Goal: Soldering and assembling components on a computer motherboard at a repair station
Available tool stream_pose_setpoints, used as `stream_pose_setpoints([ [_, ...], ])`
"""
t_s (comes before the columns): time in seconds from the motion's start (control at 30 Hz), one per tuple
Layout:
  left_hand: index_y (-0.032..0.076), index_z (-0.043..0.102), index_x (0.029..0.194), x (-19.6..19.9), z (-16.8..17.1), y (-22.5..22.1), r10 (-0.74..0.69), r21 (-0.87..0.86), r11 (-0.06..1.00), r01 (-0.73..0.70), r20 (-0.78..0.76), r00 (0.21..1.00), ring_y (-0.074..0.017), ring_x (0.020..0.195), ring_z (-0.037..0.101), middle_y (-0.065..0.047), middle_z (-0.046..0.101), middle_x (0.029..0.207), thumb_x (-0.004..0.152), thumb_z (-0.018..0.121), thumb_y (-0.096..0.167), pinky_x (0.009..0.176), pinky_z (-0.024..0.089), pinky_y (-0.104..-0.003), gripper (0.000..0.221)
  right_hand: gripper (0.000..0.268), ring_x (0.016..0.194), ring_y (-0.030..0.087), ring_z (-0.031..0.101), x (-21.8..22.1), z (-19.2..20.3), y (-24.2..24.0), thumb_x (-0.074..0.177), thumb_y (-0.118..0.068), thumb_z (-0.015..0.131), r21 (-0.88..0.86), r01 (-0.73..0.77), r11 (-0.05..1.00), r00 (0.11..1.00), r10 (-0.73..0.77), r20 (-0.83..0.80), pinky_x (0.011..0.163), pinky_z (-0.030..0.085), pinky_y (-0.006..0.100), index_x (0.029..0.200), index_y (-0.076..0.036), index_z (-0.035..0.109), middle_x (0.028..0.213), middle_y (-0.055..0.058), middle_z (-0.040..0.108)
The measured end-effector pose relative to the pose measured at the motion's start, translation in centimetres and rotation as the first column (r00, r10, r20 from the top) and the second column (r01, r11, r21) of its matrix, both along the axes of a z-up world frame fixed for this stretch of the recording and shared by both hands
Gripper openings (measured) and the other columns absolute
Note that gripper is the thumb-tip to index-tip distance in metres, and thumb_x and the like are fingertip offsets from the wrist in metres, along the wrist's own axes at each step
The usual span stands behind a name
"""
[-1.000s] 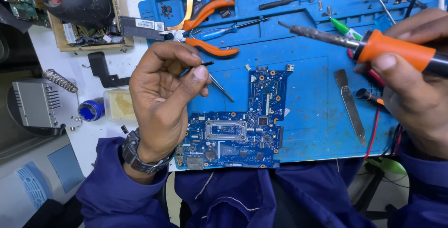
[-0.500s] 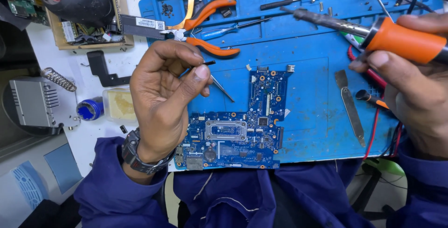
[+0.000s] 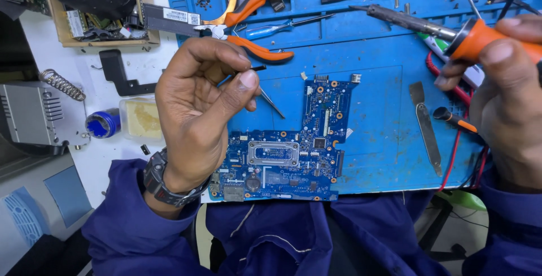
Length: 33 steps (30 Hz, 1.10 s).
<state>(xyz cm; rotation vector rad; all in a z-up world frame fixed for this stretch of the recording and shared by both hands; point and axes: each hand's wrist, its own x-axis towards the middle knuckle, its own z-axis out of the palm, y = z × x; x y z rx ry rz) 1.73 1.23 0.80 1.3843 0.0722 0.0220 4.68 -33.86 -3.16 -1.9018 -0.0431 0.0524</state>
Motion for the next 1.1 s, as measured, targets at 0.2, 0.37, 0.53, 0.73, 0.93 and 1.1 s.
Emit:
stream_pose_setpoints([
  [0.2, 0.009, 0.058, 0.109, 0.2, 0.0, -0.1, -0.002, 0.017, 1.0, 0.002, -0.001, 1.0, -0.0158, 0.084, 0.067, -0.006, 0.062, 0.102, 0.101, 0.067, 0.007, 0.064, 0.059, -0.024, 0.013, 0.026, 0.088, 0.05, 0.068, 0.2, -1.1, 0.2, 0.119, 0.003, 0.059, -0.225, -0.18, 0.958, 0.894, 0.254, 0.369, 0.077, 0.06, 0.046, 0.127, 0.019, 0.041, 0.124, 0.04, 0.045],
  [0.37, 0.007, 0.057, 0.109, 0.1, 0.2, -0.1, 0.002, 0.026, 1.0, -0.003, 0.009, 1.0, -0.0137, 0.083, 0.063, -0.007, 0.061, 0.104, 0.101, 0.068, 0.007, 0.063, 0.058, -0.022, 0.013, 0.024, 0.088, 0.045, 0.072, 0.8, 0.1, 1.3, 0.12, 0.006, 0.065, -0.32, -0.21, 0.924, 0.856, 0.331, 0.396, 0.074, 0.053, 0.041, 0.127, 0.025, 0.052, 0.116, 0.041, 0.057],
  [0.53, 0.007, 0.058, 0.11, 0.2, 0.3, 0.0, -0.027, 0.033, 0.999, 0.026, 0.025, 0.999, -0.0135, 0.086, 0.062, -0.006, 0.061, 0.105, 0.102, 0.067, 0.011, 0.065, 0.059, -0.024, 0.013, 0.017, 0.095, 0.04, 0.064, 1.2, 1.3, 1.5, 0.114, 0.007, 0.075, -0.456, -0.241, 0.857, 0.797, 0.443, 0.411, 0.092, 0.049, 0.046, 0.118, 0.021, 0.068, 0.111, 0.035, 0.071],
  [0.73, 0.008, 0.059, 0.109, 0.1, 0.4, 0.0, -0.031, 0.025, 0.999, 0.03, 0.031, 0.999, -0.0132, 0.086, 0.062, -0.007, 0.062, 0.108, 0.102, 0.067, 0.009, 0.064, 0.058, -0.022, 0.011, 0.018, 0.09, 0.039, 0.066, 1.2, 2.9, 3.7, 0.114, 0.004, 0.075, -0.478, -0.257, 0.84, 0.763, 0.48, 0.433, 0.085, 0.052, 0.045, 0.116, 0.02, 0.067, 0.106, 0.035, 0.071],
  [0.93, 0.008, 0.059, 0.109, 0.2, 0.2, -0.1, -0.026, 0.019, 0.999, 0.026, 0.021, 0.999, -0.0134, 0.085, 0.063, -0.007, 0.064, 0.107, 0.101, 0.068, 0.009, 0.065, 0.059, -0.023, 0.012, 0.014, 0.09, 0.04, 0.07, 1.4, 2.7, 4.0, 0.109, 0.007, 0.078, -0.466, -0.261, 0.845, 0.751, 0.481, 0.452, 0.08, 0.052, 0.042, 0.11, 0.017, 0.069, 0.104, 0.033, 0.073],
  [1.1, 0.007, 0.059, 0.107, 0.3, 0.3, -0.2, -0.007, 0.031, 0.999, 0.007, -0.001, 1.0, -0.0132, 0.082, 0.065, -0.006, 0.063, 0.1, 0.099, 0.068, 0.007, 0.062, 0.057, -0.022, 0.012, 0.014, 0.089, 0.039, 0.07, 1.7, 3.1, 4.0, 0.107, 0.005, 0.078, -0.486, -0.297, 0.822, 0.721, 0.527, 0.451, 0.079, 0.054, 0.042, 0.111, 0.015, 0.069, 0.104, 0.033, 0.073],
])
